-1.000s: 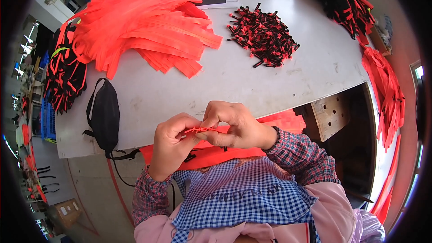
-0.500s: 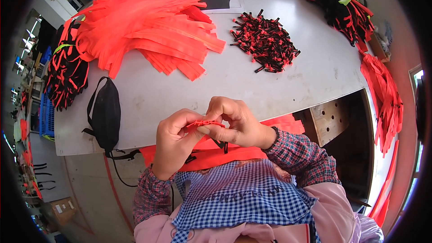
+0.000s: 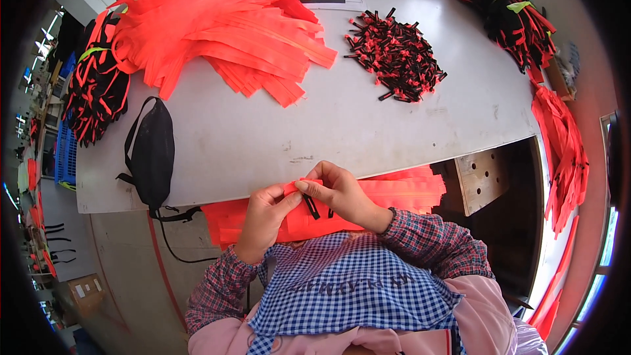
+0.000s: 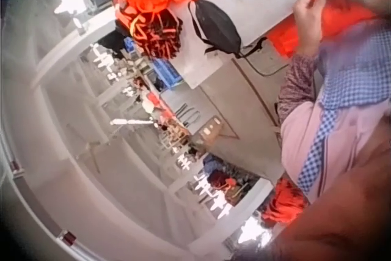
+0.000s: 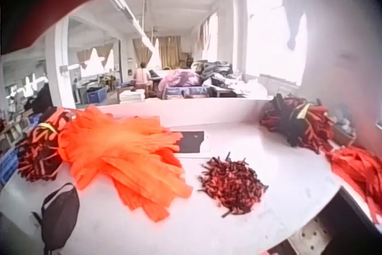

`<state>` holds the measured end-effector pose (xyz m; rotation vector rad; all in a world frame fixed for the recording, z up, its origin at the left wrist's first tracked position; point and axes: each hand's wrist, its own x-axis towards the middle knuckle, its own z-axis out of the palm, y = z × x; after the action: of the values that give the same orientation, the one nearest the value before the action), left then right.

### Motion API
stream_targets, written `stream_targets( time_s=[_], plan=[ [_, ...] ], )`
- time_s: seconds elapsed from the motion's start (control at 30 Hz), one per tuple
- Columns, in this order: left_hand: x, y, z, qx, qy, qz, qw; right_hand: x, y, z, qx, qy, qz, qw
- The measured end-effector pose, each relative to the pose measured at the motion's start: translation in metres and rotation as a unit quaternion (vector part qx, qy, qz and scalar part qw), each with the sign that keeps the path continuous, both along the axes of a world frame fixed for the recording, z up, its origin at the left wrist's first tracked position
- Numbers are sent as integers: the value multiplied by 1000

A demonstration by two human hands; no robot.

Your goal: Assembling zipper sliders onto red zipper tapes at a workstation.

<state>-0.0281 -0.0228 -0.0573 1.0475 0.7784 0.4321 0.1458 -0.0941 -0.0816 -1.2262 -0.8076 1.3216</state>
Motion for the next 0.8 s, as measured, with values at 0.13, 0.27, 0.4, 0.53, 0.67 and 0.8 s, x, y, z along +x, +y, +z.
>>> stream_targets(
  time_s=[0.13,0.27,0.4,0.53,0.67,0.8],
  plan=[
    [-7,-23,-61,-113,21,54,992,-10,-22,-47,-154,-40,27,987],
    [-12,-34,-93,-106,26,48,993,-14,-30,-70,-182,-21,31,983],
    [-11,-33,-101,-126,18,42,991,-12,-34,-73,-194,-38,38,980],
    [-6,-30,-107,-130,23,56,990,-9,-33,-74,-214,-86,39,972],
    [-1,-27,-117,-144,4,70,987,-13,-28,-80,-227,-55,-2,972],
    [1,-27,-123,-129,-13,73,989,-20,-30,-94,-201,-1,-43,979]
  ],
)
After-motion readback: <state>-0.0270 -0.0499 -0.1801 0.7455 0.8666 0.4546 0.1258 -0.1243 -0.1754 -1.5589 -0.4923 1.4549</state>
